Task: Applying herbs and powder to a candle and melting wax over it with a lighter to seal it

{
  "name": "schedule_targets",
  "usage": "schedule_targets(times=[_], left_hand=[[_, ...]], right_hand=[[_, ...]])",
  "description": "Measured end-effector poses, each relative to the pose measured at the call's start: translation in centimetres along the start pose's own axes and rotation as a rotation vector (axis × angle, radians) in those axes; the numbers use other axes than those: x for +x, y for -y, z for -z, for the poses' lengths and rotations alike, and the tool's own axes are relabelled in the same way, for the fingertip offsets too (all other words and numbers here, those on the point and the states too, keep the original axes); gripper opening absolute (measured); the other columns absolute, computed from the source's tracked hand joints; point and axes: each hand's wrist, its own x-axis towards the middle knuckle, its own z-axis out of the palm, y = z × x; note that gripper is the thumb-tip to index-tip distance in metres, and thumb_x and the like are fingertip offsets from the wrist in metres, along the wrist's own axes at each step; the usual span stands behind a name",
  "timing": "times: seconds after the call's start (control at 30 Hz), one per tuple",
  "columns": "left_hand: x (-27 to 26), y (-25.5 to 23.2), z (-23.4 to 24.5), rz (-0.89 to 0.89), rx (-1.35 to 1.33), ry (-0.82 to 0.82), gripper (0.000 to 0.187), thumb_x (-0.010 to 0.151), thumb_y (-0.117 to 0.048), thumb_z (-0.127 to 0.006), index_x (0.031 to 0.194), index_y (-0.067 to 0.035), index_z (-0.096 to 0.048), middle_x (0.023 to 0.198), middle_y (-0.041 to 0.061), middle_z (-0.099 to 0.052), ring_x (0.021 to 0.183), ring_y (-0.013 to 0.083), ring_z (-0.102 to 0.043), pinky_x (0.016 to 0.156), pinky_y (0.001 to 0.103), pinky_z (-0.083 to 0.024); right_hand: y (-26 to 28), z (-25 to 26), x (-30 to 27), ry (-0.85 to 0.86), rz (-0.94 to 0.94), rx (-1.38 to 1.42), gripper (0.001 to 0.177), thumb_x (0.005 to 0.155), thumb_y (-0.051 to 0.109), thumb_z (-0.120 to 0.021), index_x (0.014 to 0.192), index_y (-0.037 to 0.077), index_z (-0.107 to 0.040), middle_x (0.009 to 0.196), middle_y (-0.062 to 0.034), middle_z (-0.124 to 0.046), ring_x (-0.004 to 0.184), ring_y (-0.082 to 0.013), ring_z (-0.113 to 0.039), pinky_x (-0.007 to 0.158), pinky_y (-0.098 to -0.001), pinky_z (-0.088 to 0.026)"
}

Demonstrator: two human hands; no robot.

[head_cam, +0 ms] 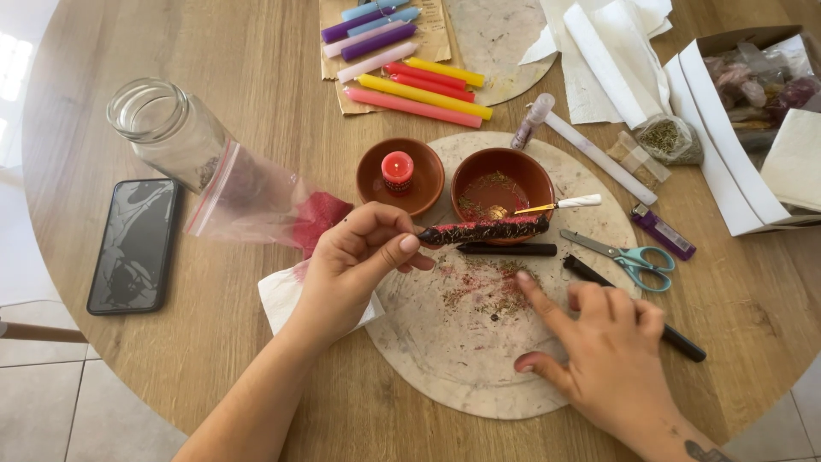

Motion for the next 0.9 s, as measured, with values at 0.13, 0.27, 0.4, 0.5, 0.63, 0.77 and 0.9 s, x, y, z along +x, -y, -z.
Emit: schedule_targets(times=[0.13,0.27,0.4,0.5,0.63,0.77,0.9], left_hand=[[-0.1,-0.1,-0.4,0.019,0.067,0.038,0.008,0.088,-0.01,-0.061,0.09,-0.005,-0.056,0.078,0.004,-0.058,0.074,0.0199,-0.069,0.064,0.02,-0.049],[-0.1,0.8,-0.8,0.082,0.159,0.117,0.007,0.088,-0.012,-0.061,0.09,-0.007,-0.057,0.078,0.002,-0.062,0.074,0.0148,-0.069,0.065,0.02,-0.045],[-0.2,1.7,-1.4,0.148,0.177,0.189,0.008,0.086,-0.011,-0.061,0.089,-0.005,-0.058,0.078,0.003,-0.063,0.071,0.014,-0.069,0.069,0.022,-0.053],[-0.2,2.0,-1.7,0.184,0.178,0.24,0.007,0.087,-0.011,-0.06,0.089,-0.005,-0.058,0.076,0.003,-0.062,0.069,0.0122,-0.065,0.069,0.022,-0.053],[-0.1,1.9,-1.8,0.215,0.221,0.273,0.005,0.087,-0.01,-0.061,0.089,-0.006,-0.058,0.074,0.001,-0.06,0.067,0.0084,-0.058,0.066,0.02,-0.049],[0.0,1.8,-1.6,-0.107,0.818,0.353,0.009,0.084,-0.021,-0.064,0.086,-0.012,-0.064,0.083,0.0,-0.062,0.067,0.0158,-0.057,0.061,0.028,-0.044],[-0.1,2.5,-1.4,-0.141,1.051,0.383,0.011,0.083,-0.025,-0.063,0.085,-0.014,-0.063,0.085,0.0,-0.058,0.07,0.0226,-0.06,0.059,0.036,-0.047]], right_hand=[[-1.4,1.4,-0.1,-0.399,-0.017,0.248,0.079,0.072,0.073,-0.026,0.133,0.028,-0.049,0.095,-0.0042,-0.056,0.088,-0.0218,-0.046,0.076,-0.0377,-0.037],[-1.3,3.5,0.4,-0.593,-0.031,0.642,0.043,0.074,0.028,-0.071,0.114,0.011,-0.066,0.097,-0.0032,-0.06,0.094,-0.021,-0.053,0.088,-0.0333,-0.041],[-1.4,2.5,1.0,-0.592,-0.022,0.662,0.038,0.075,0.025,-0.072,0.111,0.014,-0.068,0.091,-0.0002,-0.061,0.083,-0.0188,-0.054,0.081,-0.0319,-0.041],[-1.3,2.2,0.8,-0.567,-0.031,0.669,0.025,0.077,0.023,-0.07,0.1,0.013,-0.071,0.089,0.0011,-0.063,0.086,-0.0178,-0.056,0.08,-0.0314,-0.042],[-1.9,1.0,0.1,-0.534,-0.012,0.629,0.023,0.078,0.024,-0.069,0.098,0.014,-0.07,0.088,0.0014,-0.063,0.085,-0.018,-0.055,0.078,-0.0328,-0.042],[-2.3,0.5,-0.8,-0.501,0.002,0.529,0.024,0.076,0.032,-0.068,0.096,0.017,-0.07,0.091,0.0032,-0.063,0.085,-0.0179,-0.054,0.078,-0.0345,-0.041],[-4.0,-1.1,-0.6,-0.347,0.109,0.418,0.037,0.073,0.041,-0.063,0.106,0.026,-0.065,0.096,0.0053,-0.065,0.094,-0.0146,-0.053,0.074,-0.0306,-0.041]])
